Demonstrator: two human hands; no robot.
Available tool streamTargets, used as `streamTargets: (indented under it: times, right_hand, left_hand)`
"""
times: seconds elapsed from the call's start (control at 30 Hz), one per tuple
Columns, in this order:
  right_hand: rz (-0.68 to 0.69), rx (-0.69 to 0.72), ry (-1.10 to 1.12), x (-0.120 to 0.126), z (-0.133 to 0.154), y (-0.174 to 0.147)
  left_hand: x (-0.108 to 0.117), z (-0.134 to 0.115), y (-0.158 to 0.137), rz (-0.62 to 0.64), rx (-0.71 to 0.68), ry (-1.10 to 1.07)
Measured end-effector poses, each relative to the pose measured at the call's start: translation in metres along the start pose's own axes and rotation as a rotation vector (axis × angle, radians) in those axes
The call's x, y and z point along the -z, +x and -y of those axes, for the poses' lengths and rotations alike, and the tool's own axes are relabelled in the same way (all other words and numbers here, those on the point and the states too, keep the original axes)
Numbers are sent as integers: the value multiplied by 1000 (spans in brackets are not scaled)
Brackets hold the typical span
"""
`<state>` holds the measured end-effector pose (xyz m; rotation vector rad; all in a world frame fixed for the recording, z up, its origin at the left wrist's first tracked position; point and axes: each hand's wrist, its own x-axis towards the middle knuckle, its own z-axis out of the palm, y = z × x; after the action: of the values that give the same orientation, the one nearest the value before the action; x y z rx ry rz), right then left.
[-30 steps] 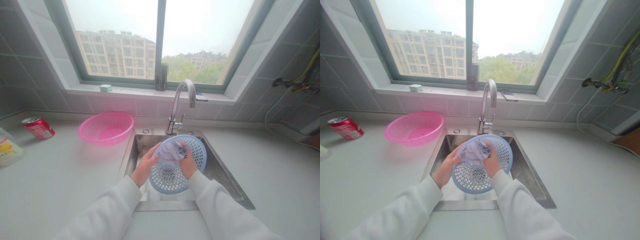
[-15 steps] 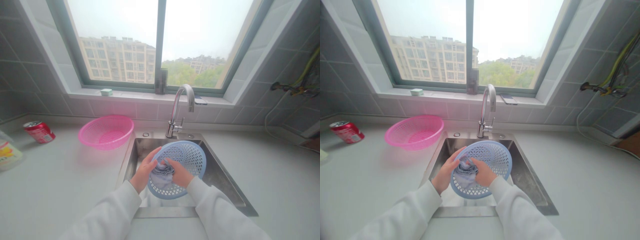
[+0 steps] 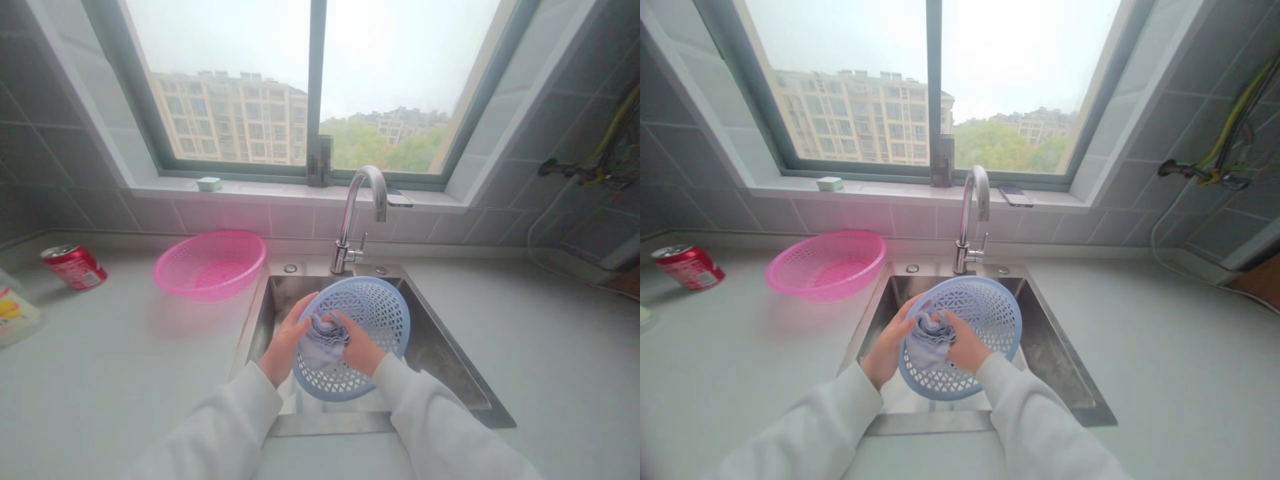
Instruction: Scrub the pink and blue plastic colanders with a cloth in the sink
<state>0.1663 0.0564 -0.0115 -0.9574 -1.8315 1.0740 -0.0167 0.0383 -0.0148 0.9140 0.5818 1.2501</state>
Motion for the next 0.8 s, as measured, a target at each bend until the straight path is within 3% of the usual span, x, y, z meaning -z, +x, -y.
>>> streamTargets:
  times: [0.1, 0.2, 0.3, 0.43, 0.57, 0.67, 0.8]
  right_hand:
    - [255, 68, -112, -1, 1, 0]
    - [266, 98, -130, 0, 3, 0]
    - [95, 61, -19, 2, 2, 1]
    - [-299, -44, 197, 6, 0, 2]
    - [-427, -142, 314, 12, 2, 1]
    - [-318, -138, 269, 8, 3, 1]
    - [38, -29, 133, 0, 6, 2]
  left_hand:
    - [3, 0, 0, 2, 13, 77]
    - [4, 0, 0, 8, -4, 141]
    - [3, -1, 0, 16, 14, 116]
    - [-1, -2, -1, -3, -2, 115]
    - [-5, -3, -2, 2, 7, 72]
    - [-5, -2, -3, 4, 4, 56]
    - [-4, -2, -3, 0, 4, 47]
